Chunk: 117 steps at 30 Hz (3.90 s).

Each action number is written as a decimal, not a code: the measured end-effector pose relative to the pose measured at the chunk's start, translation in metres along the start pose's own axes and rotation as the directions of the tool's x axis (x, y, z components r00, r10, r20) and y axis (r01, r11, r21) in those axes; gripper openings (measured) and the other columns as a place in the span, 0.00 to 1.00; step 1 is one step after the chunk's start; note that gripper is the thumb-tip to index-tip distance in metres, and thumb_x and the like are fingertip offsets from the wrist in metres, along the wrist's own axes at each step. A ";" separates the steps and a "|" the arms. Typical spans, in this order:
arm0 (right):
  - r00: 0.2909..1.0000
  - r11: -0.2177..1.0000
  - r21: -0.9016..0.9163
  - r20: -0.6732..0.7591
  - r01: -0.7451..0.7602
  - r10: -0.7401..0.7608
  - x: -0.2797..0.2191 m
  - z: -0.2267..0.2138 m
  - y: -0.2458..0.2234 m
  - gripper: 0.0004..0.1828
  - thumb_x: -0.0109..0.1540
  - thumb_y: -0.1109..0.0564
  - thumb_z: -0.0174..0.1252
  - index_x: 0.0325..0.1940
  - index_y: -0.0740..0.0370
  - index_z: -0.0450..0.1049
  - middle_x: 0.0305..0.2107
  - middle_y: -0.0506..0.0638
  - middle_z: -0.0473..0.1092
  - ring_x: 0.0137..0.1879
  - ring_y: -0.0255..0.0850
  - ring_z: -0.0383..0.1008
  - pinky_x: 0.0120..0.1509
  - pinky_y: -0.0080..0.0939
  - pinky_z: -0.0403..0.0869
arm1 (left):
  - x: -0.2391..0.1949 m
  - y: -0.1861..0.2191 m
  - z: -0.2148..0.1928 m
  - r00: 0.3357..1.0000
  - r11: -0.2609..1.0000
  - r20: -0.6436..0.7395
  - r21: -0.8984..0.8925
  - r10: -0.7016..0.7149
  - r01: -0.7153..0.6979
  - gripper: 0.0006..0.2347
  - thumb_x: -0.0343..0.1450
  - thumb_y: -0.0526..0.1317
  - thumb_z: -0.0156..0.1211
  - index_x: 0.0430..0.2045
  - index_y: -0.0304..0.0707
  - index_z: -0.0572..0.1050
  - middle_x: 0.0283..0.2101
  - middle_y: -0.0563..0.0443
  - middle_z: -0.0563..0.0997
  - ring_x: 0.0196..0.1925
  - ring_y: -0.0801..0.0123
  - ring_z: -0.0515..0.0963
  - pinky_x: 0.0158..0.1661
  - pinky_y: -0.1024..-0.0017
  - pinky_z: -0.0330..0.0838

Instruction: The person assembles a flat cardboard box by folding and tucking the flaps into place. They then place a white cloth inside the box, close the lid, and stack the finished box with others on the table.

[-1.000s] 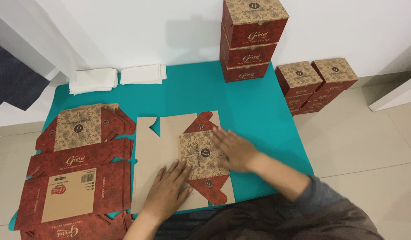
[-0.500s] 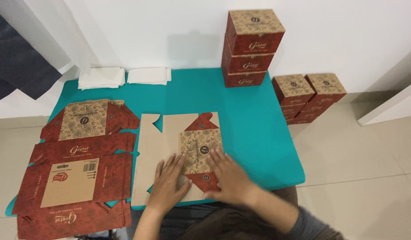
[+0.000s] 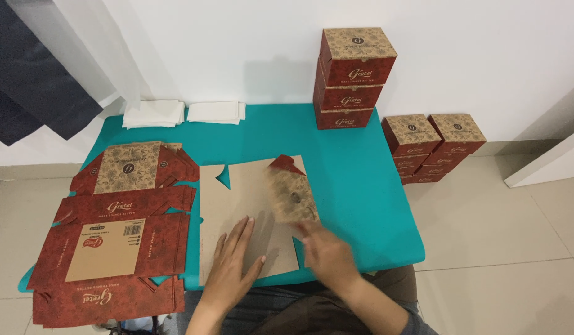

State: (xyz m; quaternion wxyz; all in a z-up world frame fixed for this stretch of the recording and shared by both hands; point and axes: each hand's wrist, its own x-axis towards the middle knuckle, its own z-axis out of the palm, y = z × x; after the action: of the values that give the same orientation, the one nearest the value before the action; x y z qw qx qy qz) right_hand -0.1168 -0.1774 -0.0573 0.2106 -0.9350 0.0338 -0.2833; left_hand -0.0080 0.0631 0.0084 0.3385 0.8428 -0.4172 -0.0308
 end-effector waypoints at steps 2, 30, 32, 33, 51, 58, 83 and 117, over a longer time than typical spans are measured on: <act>0.985 0.982 0.091 -0.021 -0.168 0.171 -0.009 -0.011 0.037 0.14 0.70 0.47 0.44 0.52 0.55 0.70 0.40 0.51 0.70 0.41 0.43 0.70 0.41 0.46 0.70 | -0.006 -0.014 0.004 0.999 0.996 -0.028 0.084 0.023 -0.021 0.31 0.74 0.47 0.53 0.74 0.45 0.52 0.77 0.46 0.54 0.79 0.57 0.52 0.71 0.50 0.39; 0.813 0.928 0.358 0.507 0.104 -0.287 0.038 -0.031 -0.037 0.33 0.71 0.40 0.47 0.74 0.63 0.59 0.71 0.61 0.56 0.78 0.59 0.51 0.80 0.64 0.56 | -0.011 -0.030 0.045 0.969 0.997 -0.234 -0.043 -0.074 0.066 0.54 0.65 0.43 0.70 0.73 0.34 0.26 0.78 0.29 0.29 0.81 0.35 0.33 0.71 0.45 0.48; 0.789 0.929 0.353 0.539 0.107 -0.296 0.035 -0.043 -0.028 0.36 0.71 0.40 0.48 0.77 0.63 0.54 0.73 0.61 0.51 0.80 0.59 0.47 0.80 0.63 0.55 | -0.012 -0.031 0.045 0.958 0.997 -0.282 -0.055 -0.059 0.045 0.50 0.67 0.43 0.68 0.74 0.35 0.30 0.79 0.29 0.30 0.81 0.33 0.35 0.70 0.44 0.51; 0.764 0.931 0.347 0.569 0.112 -0.304 0.034 -0.048 -0.023 0.39 0.71 0.39 0.49 0.79 0.63 0.48 0.76 0.62 0.45 0.81 0.59 0.43 0.80 0.62 0.55 | -0.013 -0.031 0.045 0.943 0.998 -0.330 -0.065 -0.043 0.023 0.46 0.69 0.43 0.65 0.75 0.36 0.34 0.79 0.29 0.31 0.81 0.32 0.37 0.69 0.42 0.53; 0.667 0.979 -0.200 0.734 0.037 0.125 0.153 0.018 0.054 0.52 0.66 0.23 0.30 0.81 0.58 0.28 0.79 0.51 0.27 0.84 0.46 0.22 0.86 0.53 0.32 | -0.017 -0.045 0.047 0.964 0.979 -0.258 0.169 -0.068 0.114 0.19 0.71 0.40 0.59 0.58 0.48 0.73 0.69 0.49 0.69 0.70 0.52 0.67 0.68 0.48 0.59; 0.694 0.962 -0.161 0.719 0.222 -0.040 0.085 -0.011 0.004 0.54 0.65 0.22 0.36 0.82 0.61 0.37 0.78 0.62 0.33 0.83 0.55 0.27 0.81 0.65 0.32 | -0.011 -0.032 0.034 0.940 1.000 -0.340 0.025 0.011 -0.002 0.15 0.73 0.36 0.56 0.55 0.41 0.76 0.62 0.42 0.73 0.66 0.47 0.70 0.63 0.52 0.65; 0.629 0.195 0.694 0.449 -0.693 0.635 0.172 -0.034 0.111 0.29 0.65 0.46 0.56 0.66 0.65 0.69 0.53 0.63 0.76 0.50 0.54 0.81 0.62 0.55 0.81 | -0.009 -0.062 0.021 0.955 0.942 -0.235 0.236 -0.182 0.237 0.32 0.73 0.54 0.50 0.73 0.42 0.55 0.74 0.44 0.61 0.78 0.51 0.53 0.71 0.47 0.45; 0.874 0.958 -0.186 0.474 0.219 -0.108 -0.014 -0.027 0.009 0.47 0.69 0.33 0.50 0.82 0.61 0.43 0.79 0.57 0.42 0.83 0.50 0.37 0.81 0.55 0.42 | 0.023 -0.018 0.050 0.922 0.904 0.273 0.254 0.273 -0.343 0.31 0.79 0.57 0.43 0.75 0.39 0.49 0.79 0.46 0.49 0.80 0.57 0.45 0.73 0.51 0.35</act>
State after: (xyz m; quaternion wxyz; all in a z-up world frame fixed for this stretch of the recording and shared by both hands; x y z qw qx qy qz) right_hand -0.1425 -0.1934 -0.0485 0.0765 -0.9929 -0.0634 -0.0653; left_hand 0.0023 0.0270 -0.0354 0.1577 0.7974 -0.5823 -0.0112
